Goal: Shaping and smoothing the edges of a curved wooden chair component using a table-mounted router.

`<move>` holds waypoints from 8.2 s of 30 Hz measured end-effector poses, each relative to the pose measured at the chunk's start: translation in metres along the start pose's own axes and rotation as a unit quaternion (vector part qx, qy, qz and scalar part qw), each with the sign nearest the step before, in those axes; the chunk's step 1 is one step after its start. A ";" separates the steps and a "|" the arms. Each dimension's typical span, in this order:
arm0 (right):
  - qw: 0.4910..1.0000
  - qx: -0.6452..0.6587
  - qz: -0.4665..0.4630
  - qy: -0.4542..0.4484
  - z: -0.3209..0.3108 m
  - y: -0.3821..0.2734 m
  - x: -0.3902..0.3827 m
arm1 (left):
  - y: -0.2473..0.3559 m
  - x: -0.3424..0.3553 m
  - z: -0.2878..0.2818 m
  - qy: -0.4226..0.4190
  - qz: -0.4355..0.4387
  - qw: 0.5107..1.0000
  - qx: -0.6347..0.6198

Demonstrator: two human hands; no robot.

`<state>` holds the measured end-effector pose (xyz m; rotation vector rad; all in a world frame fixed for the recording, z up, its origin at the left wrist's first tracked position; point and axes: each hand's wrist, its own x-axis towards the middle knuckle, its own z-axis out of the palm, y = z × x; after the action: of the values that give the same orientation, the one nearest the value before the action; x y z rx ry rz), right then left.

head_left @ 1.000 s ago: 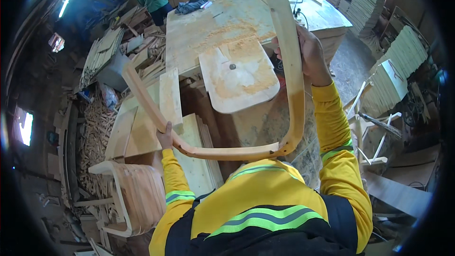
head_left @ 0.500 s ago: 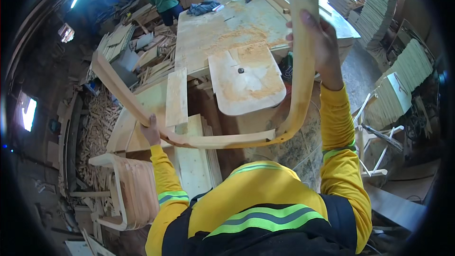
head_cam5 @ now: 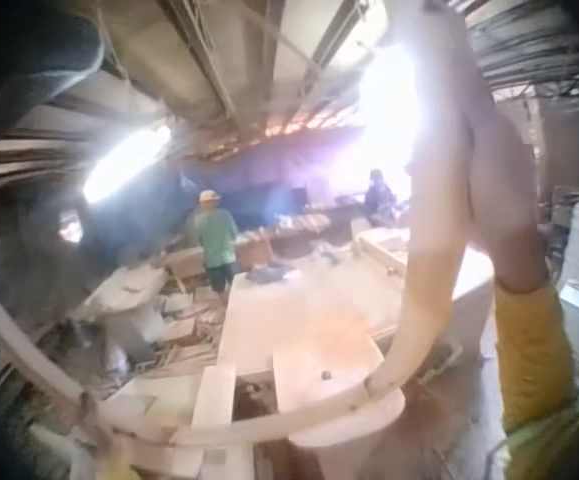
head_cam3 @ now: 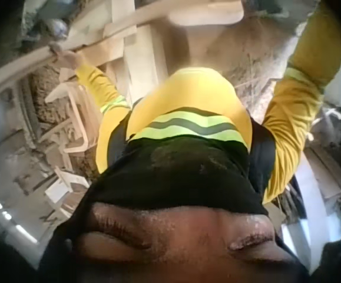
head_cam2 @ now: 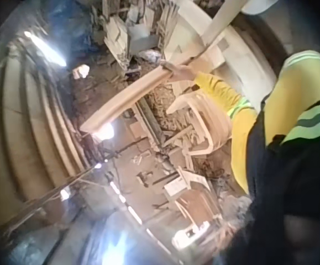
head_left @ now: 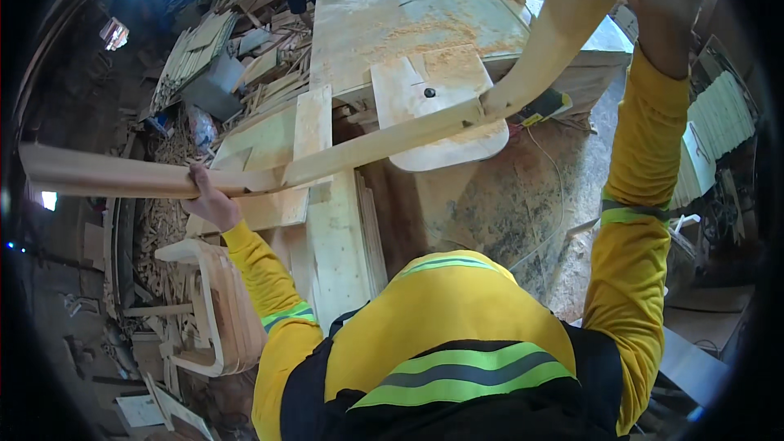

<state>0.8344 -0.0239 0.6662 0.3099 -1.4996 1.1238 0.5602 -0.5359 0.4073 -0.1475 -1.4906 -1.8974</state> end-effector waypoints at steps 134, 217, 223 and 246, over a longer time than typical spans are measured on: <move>0.756 -0.408 0.402 -0.318 0.079 0.435 -0.456 | -0.446 0.032 0.016 -0.342 -0.371 0.664 0.551; 0.792 -0.404 0.356 -0.287 0.115 0.545 -0.406 | -0.517 0.081 0.069 -0.288 -0.370 0.739 0.484; 0.796 -0.409 0.338 -0.293 0.119 0.553 -0.411 | -0.520 0.083 0.083 -0.275 -0.367 0.728 0.509; 0.810 -0.419 0.327 -0.248 0.139 0.596 -0.406 | -0.537 0.100 0.116 -0.305 -0.348 0.715 0.523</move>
<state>0.4299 0.0098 0.0540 -0.6311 -2.5281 0.7739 0.1336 -0.4335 0.0616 0.4237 -3.2147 -1.1449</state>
